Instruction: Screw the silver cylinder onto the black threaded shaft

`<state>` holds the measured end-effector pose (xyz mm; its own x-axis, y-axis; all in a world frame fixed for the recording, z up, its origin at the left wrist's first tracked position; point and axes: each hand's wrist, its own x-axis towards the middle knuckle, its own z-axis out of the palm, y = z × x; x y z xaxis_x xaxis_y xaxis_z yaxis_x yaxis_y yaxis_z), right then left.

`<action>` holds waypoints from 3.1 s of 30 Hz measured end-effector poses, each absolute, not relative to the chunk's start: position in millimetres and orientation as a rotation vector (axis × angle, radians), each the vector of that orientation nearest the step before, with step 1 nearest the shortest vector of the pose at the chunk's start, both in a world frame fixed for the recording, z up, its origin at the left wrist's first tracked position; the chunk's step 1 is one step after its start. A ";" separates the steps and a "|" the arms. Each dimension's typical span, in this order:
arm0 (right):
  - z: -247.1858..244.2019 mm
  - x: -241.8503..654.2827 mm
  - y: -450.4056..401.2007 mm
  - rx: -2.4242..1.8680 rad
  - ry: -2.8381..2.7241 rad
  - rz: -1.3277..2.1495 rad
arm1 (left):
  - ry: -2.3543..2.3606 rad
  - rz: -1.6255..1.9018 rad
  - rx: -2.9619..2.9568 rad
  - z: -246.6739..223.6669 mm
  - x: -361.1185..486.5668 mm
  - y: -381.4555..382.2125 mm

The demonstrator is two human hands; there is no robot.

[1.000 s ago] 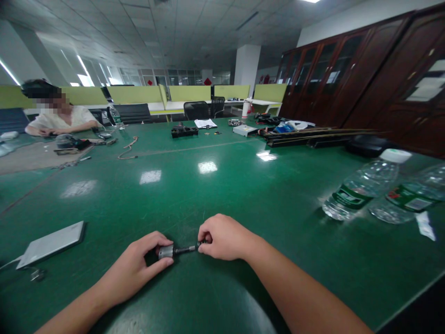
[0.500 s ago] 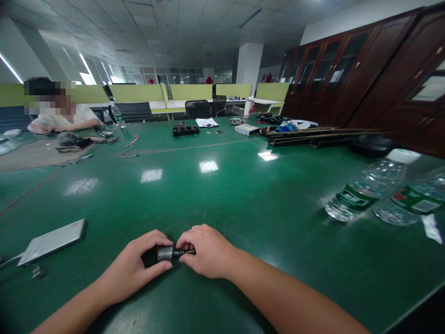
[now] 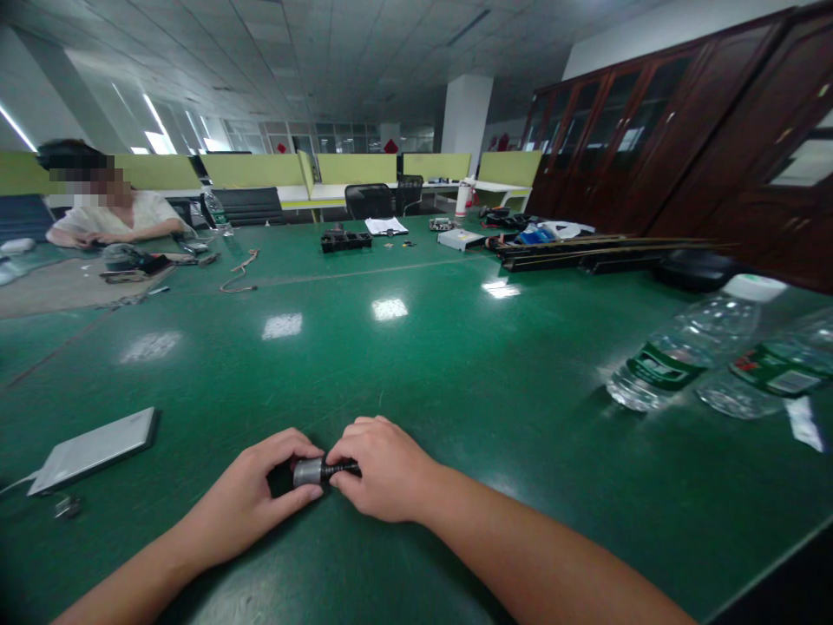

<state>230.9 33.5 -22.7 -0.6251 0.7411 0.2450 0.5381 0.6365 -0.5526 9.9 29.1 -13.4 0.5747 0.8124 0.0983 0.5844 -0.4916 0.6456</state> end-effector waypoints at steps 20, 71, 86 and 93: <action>-21.2 229.8 33.2 -1.002 -2.432 0.530 | 1.186 0.494 2.236 -9.1 12.9 23.9; 5.1 260.8 37.5 -1.251 -2.537 0.654 | 1.140 0.467 2.251 -10.4 10.2 25.9; 5.2 262.3 38.7 -1.245 -2.519 0.693 | 1.142 0.475 2.251 -9.8 10.3 25.5; -10.4 239.4 31.5 -1.138 -2.391 0.728 | 1.111 0.518 2.244 -12.8 9.8 26.9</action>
